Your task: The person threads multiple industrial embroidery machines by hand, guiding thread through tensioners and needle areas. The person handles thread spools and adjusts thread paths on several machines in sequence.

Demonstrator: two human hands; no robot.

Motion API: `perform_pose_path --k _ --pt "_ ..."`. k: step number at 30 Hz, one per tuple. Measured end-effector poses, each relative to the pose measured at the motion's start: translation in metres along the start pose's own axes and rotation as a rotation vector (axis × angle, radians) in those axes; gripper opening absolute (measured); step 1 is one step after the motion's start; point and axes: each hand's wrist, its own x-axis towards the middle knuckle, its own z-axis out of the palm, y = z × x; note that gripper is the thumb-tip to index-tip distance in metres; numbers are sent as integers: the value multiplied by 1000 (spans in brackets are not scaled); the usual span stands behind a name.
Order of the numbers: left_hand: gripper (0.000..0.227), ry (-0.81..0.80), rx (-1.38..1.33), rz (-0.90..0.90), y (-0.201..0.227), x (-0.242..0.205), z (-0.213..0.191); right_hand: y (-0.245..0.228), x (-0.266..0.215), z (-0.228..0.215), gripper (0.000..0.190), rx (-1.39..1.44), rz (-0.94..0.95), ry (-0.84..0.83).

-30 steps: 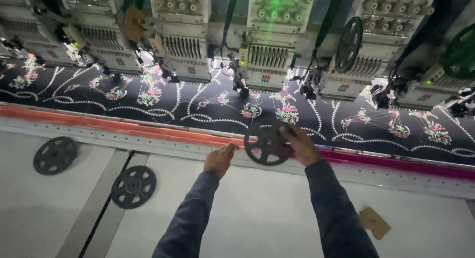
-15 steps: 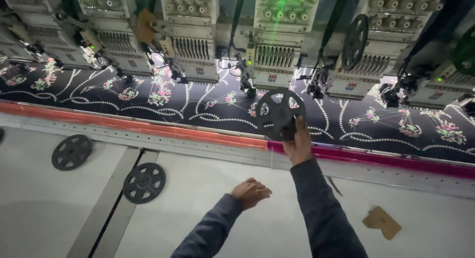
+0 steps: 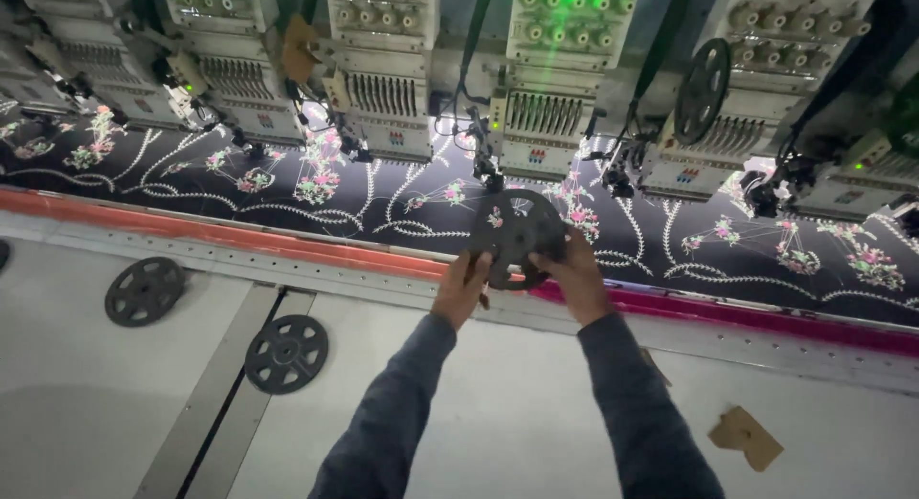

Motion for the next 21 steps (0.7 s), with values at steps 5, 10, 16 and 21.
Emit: perform_pose_path --k 5,10,16,21 --pt "46 -77 223 71 49 -11 -17 -23 1 -7 64 -87 -45 -147" --pt "32 -84 364 69 72 -17 -26 -23 7 8 46 -100 -83 -121" --pt "37 100 394 124 14 -16 -20 -48 -2 38 9 523 189 69" --pt "21 -196 1016 19 11 -56 6 15 24 30 22 1077 381 178"
